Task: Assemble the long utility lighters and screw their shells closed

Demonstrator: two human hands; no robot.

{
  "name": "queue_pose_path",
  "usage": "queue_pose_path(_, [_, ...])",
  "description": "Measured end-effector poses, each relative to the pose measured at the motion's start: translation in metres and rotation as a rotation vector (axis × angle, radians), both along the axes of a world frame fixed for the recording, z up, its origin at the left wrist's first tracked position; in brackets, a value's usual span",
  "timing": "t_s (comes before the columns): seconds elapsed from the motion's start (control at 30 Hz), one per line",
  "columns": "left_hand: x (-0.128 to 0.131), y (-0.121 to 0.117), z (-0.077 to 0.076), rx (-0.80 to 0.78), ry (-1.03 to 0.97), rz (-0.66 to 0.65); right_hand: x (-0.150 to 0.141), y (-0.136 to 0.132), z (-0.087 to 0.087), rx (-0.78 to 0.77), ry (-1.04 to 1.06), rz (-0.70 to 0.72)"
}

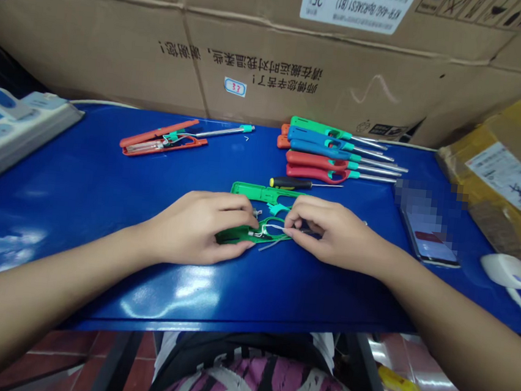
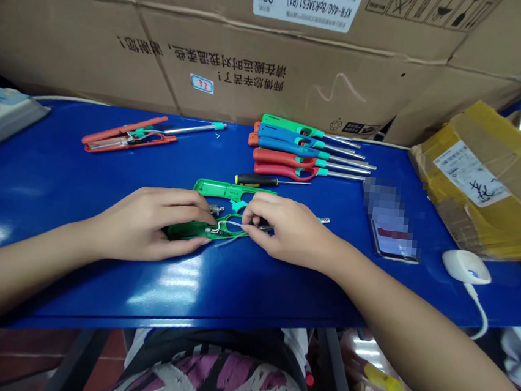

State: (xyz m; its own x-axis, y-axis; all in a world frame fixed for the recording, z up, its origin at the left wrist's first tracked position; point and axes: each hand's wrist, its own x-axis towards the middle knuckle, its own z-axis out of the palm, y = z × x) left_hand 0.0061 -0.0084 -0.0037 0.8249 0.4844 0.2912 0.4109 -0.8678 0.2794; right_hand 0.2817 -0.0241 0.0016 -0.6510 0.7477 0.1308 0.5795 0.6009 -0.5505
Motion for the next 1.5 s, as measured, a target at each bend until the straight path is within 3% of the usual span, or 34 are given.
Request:
queue_pose_path(0.63, [0.0006,0.0006,-0.0042,-0.014,-0.120,0.019,0.0031,-0.0011,0.0054,0.022,-0.038,0.089])
queue_pose_path(1.3, [0.0011,0.0005,-0.0084,-0.057,-0.147,0.030,0.0045,-0.0025,0.0047,0.044,-0.049,0.067])
queue_pose_path(1.5, [0.0003,-0.0015,-0.0086,-0.110,-0.168,0.049,0.0069,-0.0053,0.0073,0.067,-0.141,0.194])
